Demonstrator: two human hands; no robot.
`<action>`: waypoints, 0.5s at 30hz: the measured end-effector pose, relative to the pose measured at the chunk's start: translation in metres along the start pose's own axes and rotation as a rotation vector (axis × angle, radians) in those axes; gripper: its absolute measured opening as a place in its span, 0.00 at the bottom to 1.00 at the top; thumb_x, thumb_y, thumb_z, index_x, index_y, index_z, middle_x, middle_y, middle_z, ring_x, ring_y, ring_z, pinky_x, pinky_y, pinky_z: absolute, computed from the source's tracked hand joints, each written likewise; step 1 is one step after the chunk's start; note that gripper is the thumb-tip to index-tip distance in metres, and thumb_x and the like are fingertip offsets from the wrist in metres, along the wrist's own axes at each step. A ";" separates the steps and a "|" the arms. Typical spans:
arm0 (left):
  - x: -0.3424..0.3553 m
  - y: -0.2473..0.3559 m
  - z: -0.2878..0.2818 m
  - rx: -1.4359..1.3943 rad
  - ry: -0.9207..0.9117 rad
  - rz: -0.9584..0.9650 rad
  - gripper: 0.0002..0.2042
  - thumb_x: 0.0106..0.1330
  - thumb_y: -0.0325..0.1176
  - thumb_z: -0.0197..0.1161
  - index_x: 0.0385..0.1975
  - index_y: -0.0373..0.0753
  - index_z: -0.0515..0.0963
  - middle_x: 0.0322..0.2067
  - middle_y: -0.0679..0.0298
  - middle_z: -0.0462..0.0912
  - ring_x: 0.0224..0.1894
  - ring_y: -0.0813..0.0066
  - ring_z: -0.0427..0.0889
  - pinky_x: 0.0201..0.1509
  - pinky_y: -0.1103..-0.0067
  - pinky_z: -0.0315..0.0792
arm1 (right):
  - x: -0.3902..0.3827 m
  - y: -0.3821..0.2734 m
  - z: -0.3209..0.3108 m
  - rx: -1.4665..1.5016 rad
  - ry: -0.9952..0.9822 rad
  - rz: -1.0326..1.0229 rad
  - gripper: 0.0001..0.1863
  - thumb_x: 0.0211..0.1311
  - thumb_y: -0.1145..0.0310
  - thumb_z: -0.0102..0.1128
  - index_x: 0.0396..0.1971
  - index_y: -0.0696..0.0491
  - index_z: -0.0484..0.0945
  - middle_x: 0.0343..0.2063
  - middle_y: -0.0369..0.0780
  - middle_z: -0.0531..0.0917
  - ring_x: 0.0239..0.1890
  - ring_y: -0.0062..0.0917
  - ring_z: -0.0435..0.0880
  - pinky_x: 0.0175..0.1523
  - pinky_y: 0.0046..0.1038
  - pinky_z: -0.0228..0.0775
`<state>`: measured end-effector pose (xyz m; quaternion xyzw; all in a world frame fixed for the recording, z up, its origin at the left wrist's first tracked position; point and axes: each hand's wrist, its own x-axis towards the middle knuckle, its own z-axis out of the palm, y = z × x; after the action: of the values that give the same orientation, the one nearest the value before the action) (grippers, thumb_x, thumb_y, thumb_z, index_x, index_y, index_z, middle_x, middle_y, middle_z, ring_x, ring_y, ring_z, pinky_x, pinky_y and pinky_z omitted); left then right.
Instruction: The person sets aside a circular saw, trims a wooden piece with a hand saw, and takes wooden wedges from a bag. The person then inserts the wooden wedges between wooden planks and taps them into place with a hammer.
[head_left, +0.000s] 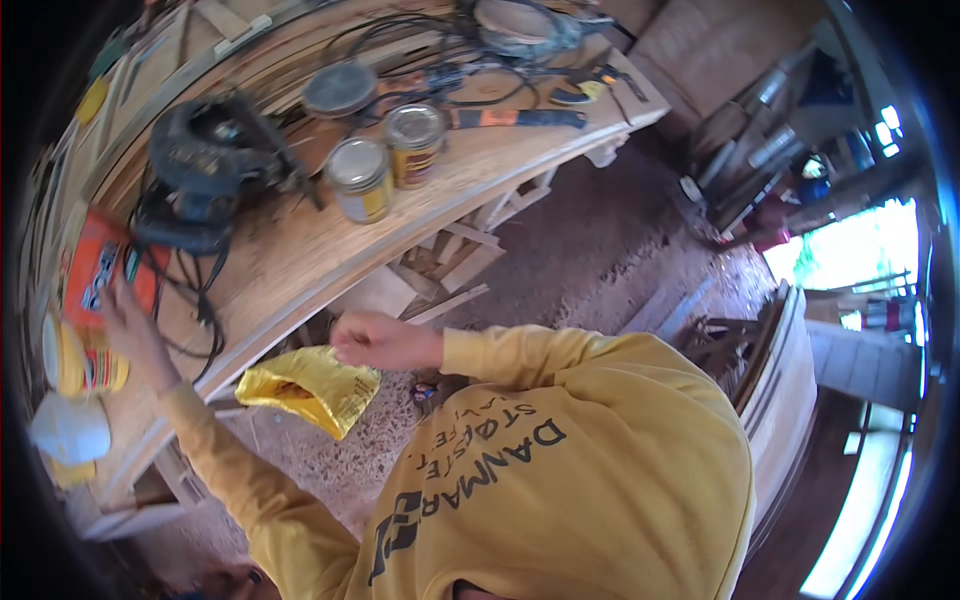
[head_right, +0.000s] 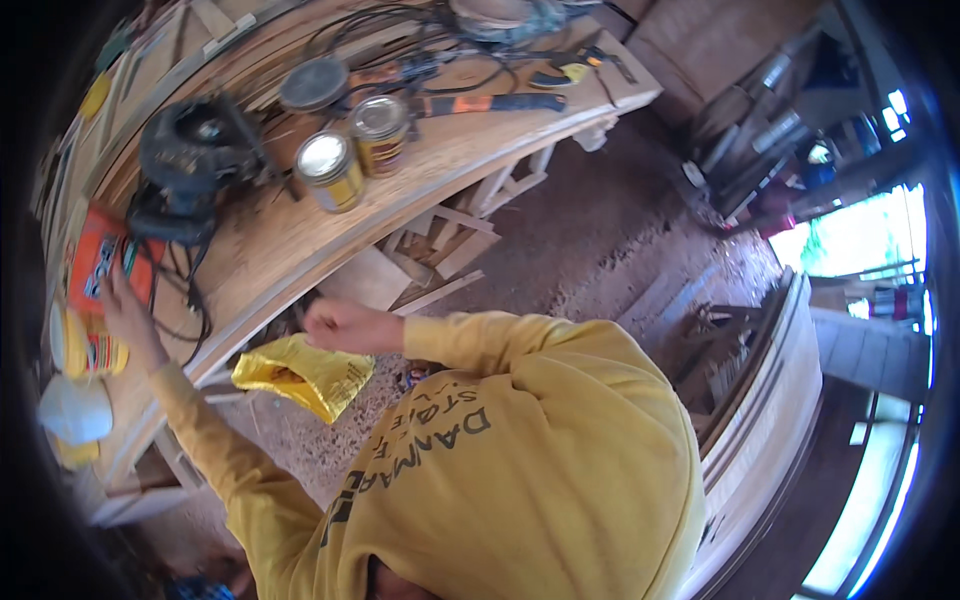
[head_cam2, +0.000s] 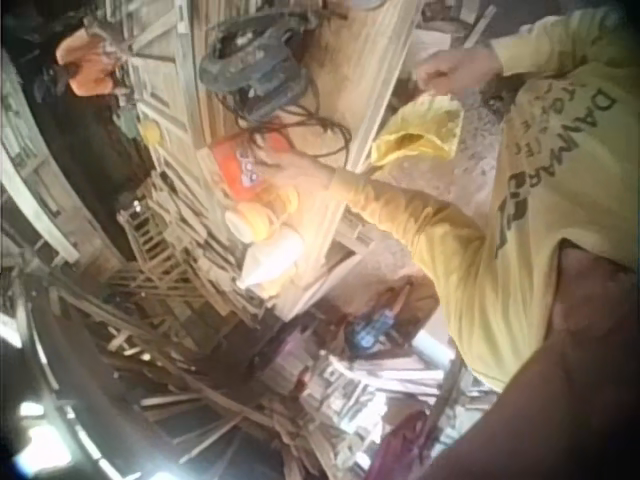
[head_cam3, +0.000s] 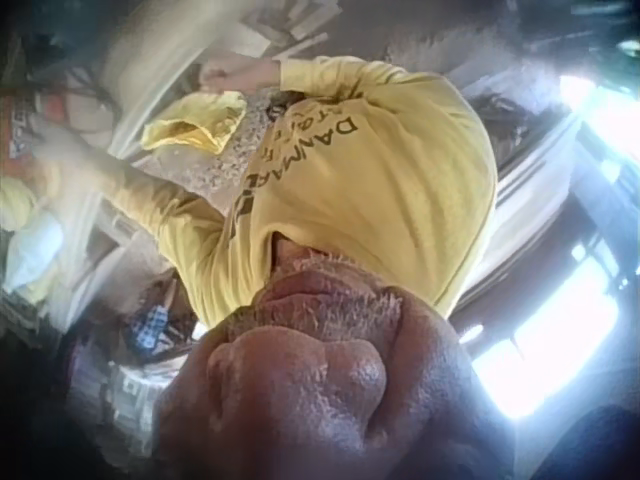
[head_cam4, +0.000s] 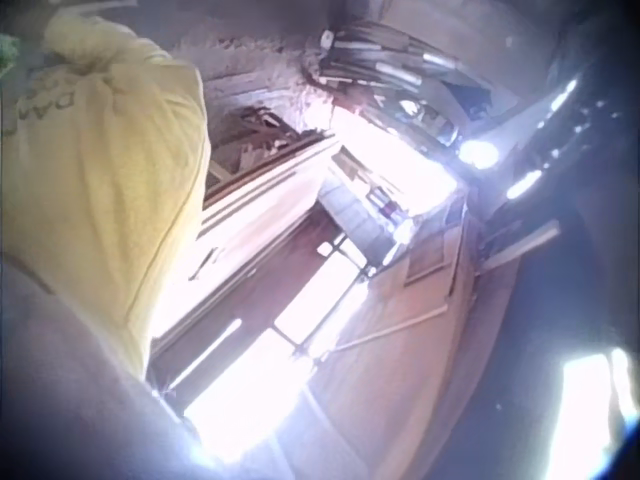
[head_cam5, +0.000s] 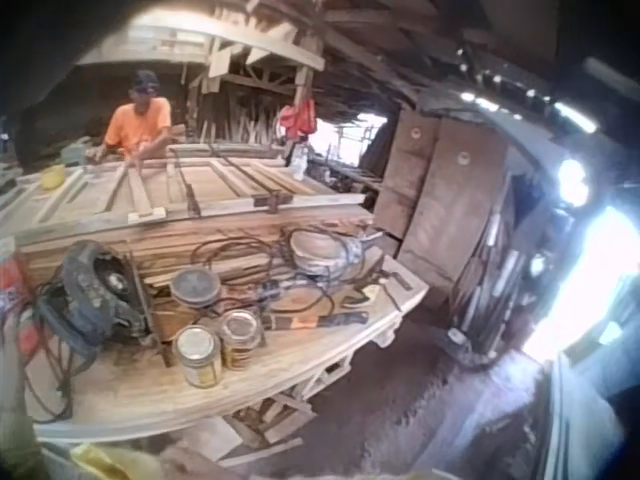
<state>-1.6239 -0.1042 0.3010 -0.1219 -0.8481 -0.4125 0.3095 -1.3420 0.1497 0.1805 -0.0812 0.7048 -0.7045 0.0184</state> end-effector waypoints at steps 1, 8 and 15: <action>-0.012 0.019 -0.006 -0.022 0.059 0.013 0.27 0.72 0.44 0.57 0.58 0.24 0.72 0.55 0.45 0.78 0.58 0.60 0.76 0.62 0.73 0.67 | -0.023 0.010 -0.012 -0.102 0.014 0.057 0.16 0.67 0.59 0.60 0.41 0.57 0.74 0.28 0.33 0.76 0.32 0.16 0.74 0.38 0.24 0.70; -0.119 0.179 0.025 -0.393 0.083 0.084 0.16 0.71 0.31 0.57 0.52 0.25 0.76 0.50 0.51 0.81 0.51 0.64 0.79 0.58 0.75 0.70 | -0.144 0.121 -0.085 -0.738 -0.006 0.508 0.28 0.53 0.48 0.61 0.39 0.60 0.76 0.33 0.55 0.83 0.39 0.48 0.84 0.42 0.43 0.74; -0.263 0.307 0.127 -0.556 -0.630 0.288 0.08 0.65 0.26 0.61 0.42 0.32 0.80 0.37 0.54 0.83 0.39 0.62 0.81 0.45 0.72 0.74 | -0.237 0.155 -0.177 -0.600 0.138 0.609 0.20 0.57 0.52 0.58 0.33 0.56 0.82 0.28 0.51 0.84 0.32 0.46 0.85 0.39 0.44 0.76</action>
<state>-1.3312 0.2005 0.2693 -0.4370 -0.7323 -0.5203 0.0454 -1.1467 0.3571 0.0058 0.1760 0.8697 -0.4347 0.1535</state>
